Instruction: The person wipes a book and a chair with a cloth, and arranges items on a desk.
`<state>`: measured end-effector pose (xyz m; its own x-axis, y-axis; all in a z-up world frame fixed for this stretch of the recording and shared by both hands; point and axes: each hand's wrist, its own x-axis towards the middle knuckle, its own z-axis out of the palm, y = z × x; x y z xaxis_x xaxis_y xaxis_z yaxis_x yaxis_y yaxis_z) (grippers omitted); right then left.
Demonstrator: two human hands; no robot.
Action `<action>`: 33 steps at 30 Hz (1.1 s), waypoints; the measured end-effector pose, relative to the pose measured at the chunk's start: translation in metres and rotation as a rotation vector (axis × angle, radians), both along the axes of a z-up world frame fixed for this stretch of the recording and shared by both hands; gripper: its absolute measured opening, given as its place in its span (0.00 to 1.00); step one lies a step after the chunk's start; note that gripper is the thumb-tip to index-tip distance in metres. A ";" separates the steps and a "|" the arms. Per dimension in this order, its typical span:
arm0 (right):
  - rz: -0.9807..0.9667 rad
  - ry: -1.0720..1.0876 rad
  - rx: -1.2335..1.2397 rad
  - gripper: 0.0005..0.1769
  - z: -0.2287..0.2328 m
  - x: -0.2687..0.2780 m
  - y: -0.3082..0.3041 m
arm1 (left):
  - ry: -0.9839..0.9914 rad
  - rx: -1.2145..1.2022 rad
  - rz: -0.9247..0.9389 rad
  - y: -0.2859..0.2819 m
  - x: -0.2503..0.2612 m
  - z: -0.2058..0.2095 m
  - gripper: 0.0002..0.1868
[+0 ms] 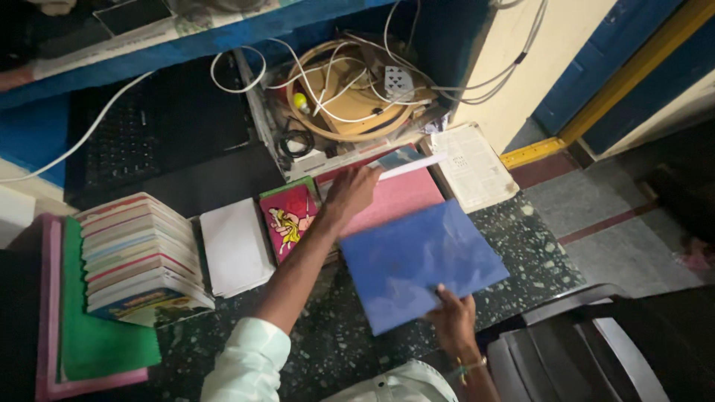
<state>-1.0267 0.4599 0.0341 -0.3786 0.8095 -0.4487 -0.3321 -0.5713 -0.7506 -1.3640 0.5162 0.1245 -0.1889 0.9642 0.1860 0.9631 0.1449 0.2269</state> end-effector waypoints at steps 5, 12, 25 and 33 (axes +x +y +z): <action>0.026 0.084 0.021 0.23 0.002 -0.065 0.046 | 0.085 0.179 -0.034 0.018 -0.015 0.017 0.12; 0.139 0.238 0.037 0.22 0.018 -0.134 0.079 | 0.171 0.339 -0.034 0.012 -0.006 0.043 0.21; 0.214 0.116 -0.028 0.11 -0.006 -0.172 0.104 | 0.217 0.196 -0.064 -0.020 0.023 0.004 0.21; 0.456 -0.310 0.168 0.16 -0.008 -0.146 0.127 | 0.103 0.130 -0.062 -0.031 0.029 -0.066 0.23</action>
